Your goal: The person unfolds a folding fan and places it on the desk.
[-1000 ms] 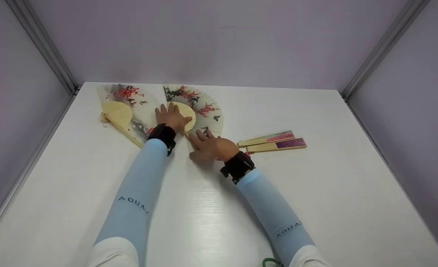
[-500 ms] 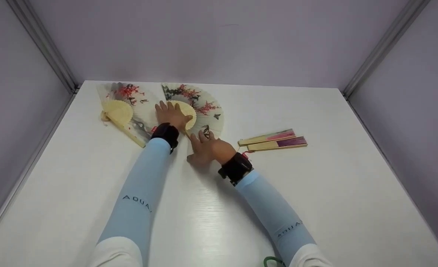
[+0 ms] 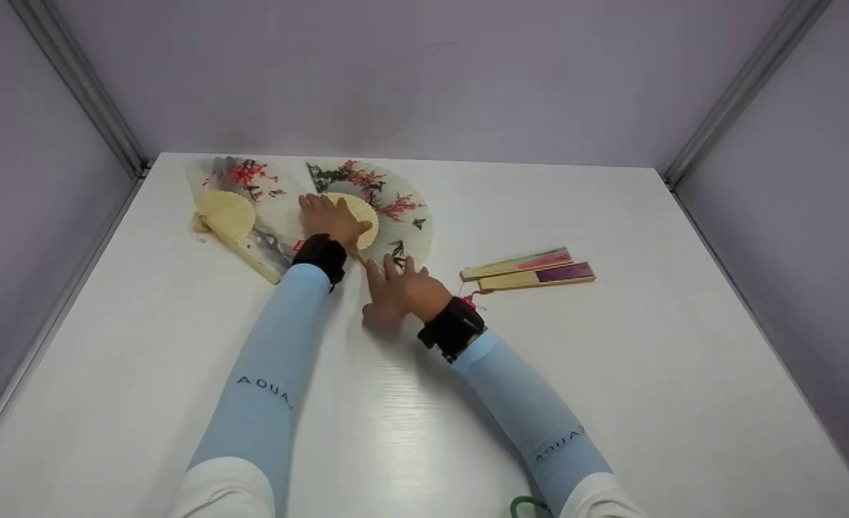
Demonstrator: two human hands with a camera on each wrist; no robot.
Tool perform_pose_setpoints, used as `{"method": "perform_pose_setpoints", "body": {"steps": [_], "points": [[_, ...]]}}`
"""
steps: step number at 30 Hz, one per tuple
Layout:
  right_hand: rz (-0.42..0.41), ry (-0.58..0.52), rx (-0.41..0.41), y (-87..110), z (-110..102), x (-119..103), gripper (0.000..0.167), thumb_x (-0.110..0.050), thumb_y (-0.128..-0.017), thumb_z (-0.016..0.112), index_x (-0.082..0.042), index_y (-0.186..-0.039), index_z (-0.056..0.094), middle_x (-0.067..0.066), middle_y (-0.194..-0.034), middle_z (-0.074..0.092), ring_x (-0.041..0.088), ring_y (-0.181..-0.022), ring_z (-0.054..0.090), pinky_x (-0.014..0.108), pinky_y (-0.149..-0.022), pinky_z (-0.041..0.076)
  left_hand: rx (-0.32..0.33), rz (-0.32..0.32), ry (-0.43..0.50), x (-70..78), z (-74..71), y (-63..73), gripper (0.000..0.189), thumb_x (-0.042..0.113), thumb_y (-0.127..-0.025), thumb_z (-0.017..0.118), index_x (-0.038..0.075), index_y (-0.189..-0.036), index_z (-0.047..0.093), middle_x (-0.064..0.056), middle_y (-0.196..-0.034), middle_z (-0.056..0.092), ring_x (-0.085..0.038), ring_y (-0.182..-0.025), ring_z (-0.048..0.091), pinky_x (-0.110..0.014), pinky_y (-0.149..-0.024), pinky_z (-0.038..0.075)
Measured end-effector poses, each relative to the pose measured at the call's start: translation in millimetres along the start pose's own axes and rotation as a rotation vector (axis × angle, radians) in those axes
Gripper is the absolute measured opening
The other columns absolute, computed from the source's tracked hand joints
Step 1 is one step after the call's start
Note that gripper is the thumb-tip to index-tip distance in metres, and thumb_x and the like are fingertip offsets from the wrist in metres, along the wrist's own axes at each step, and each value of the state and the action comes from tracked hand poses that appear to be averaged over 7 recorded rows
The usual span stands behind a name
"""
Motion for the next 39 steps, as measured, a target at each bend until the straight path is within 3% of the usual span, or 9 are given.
{"method": "perform_pose_setpoints", "body": {"steps": [5, 16, 23, 31, 39], "points": [[-0.007, 0.002, 0.007, 0.4, -1, 0, 0.083, -0.053, -0.113, 0.041, -0.024, -0.176, -0.004, 0.011, -0.186, -0.005, 0.048, -0.171, -0.004, 0.059, -0.142, 0.010, -0.005, 0.015, 0.041, -2.4, -3.8, 4.4, 0.084, 0.058, -0.113, 0.045, 0.002, -0.172, 0.025, -0.035, -0.176, 0.023, -0.052, -0.169, 0.014, -0.066, -0.140, 0.003], [-0.045, -0.014, -0.020, -5.4, -5, 1, 0.076, -0.045, -0.116, 0.034, -0.027, -0.175, -0.008, 0.010, -0.185, -0.009, 0.044, -0.171, -0.009, 0.061, -0.142, 0.006, 0.004, 0.042, 0.124, -10.9, -11.9, 14.0, 0.085, 0.060, -0.113, 0.044, 0.002, -0.172, 0.024, -0.029, -0.179, 0.022, -0.053, -0.168, 0.015, -0.069, -0.139, 0.006], [-0.055, -0.004, 0.026, -7.7, -6, 1, 0.077, -0.047, -0.116, 0.037, -0.025, -0.176, -0.005, 0.010, -0.186, -0.006, 0.043, -0.172, -0.006, 0.062, -0.141, 0.006, 0.012, 0.043, 0.160, -14.8, -10.1, 14.3, 0.090, 0.063, -0.112, 0.042, 0.000, -0.172, 0.020, -0.028, -0.180, 0.019, -0.056, -0.167, 0.011, -0.072, -0.138, 0.005], [-0.110, -0.003, 0.072, -6.3, -6, 2, 0.076, -0.047, -0.116, 0.041, -0.024, -0.177, 0.002, 0.016, -0.185, -0.003, 0.044, -0.172, -0.001, 0.064, -0.140, 0.013, 0.039, 0.056, 0.213, -18.7, -6.6, 15.5, 0.090, 0.064, -0.111, 0.045, 0.002, -0.172, 0.022, -0.028, -0.180, 0.019, -0.057, -0.167, 0.008, -0.074, -0.136, 0.003], [-0.163, -0.132, 0.092, 7.6, -27, 26, 0.073, -0.052, -0.117, 0.038, -0.025, -0.177, 0.005, 0.014, -0.185, -0.006, 0.044, -0.171, -0.006, 0.064, -0.141, 0.006, 0.040, 0.055, 0.265, -20.1, -8.7, 16.4, 0.093, 0.067, -0.111, 0.042, 0.004, -0.174, 0.017, -0.030, -0.181, 0.009, -0.058, -0.167, 0.000, -0.077, -0.135, -0.002]]}}
Point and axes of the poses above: each hand's wrist, its own y-axis away from the middle knuckle, its own z-axis out of the palm, x = y × z, the point moved 3 cm from there along -y, towards the middle knuckle
